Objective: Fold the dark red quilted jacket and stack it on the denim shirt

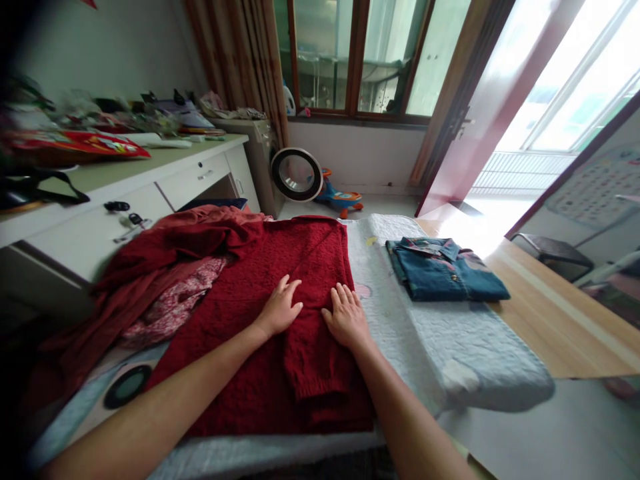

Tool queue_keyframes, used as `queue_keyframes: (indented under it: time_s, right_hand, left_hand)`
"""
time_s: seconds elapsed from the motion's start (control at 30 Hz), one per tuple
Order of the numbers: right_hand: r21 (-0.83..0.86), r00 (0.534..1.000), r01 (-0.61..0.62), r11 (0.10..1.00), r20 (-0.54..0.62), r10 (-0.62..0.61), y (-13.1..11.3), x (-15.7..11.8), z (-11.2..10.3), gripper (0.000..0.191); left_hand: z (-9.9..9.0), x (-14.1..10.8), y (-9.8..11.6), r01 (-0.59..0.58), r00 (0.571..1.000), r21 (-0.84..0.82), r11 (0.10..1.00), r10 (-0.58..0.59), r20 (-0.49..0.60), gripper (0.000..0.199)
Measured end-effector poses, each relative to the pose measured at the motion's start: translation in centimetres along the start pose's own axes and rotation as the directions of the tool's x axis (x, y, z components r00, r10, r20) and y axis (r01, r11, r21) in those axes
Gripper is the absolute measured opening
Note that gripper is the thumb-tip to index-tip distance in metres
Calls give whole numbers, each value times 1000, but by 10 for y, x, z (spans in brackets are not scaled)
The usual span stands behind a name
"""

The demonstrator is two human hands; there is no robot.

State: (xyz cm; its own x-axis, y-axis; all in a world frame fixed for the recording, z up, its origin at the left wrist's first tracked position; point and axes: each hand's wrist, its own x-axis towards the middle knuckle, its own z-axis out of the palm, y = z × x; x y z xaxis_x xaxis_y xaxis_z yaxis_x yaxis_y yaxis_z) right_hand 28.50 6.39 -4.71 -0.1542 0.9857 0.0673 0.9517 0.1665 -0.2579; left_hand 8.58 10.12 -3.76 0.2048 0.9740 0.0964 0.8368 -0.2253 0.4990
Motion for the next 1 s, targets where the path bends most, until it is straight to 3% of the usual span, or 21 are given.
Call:
queue_keyframes:
  time_s: [0.07,0.13,0.2,0.27,0.47,0.6,0.73,0.87,1.0]
  right_hand:
    - [6,1000,1,1000,1,-1,1,0,1,63]
    - [7,1000,3,1000,-6,-3,1,0,1,63]
    - [5,1000,3,1000,-15,-3,2,0,1,62]
    - [2,1000,5,1000,-19,-5,2,0,2,63]
    - [-2,1000,9,1000,-3,-9,3,2,1,62]
    - [-9,1000,12,1000,-7,-12,2,1,0,62]
    - [-15,1000,17,1000,-21,-18,2,0,-1,62]
    - [-13,999,14,1000,-28,-14,3,0,1,61]
    - [-14,999,23,1000,-47,-24,4,0,2,60]
  left_hand:
    - [-5,2,-4,114,988,-212,971,-134,-80,58]
    - [-8,5,-5,213,964,-446,869,-262,-49,56]
    - [-8,5,-3,262,955,-618,741,-293,53,55]
    - [-6,3,-1,247,963,-695,675,-250,100,50]
    - [12,-5,-5,95,983,-668,738,-175,-53,17]
    - [13,-8,-6,87,971,-697,712,-216,-100,19]
    - [3,-28,0,119,984,-715,689,-178,-7,29]
    - [-4,-52,3,173,983,-639,750,-94,157,29]
    - [-6,-68,5,151,987,-592,791,-85,139,30]
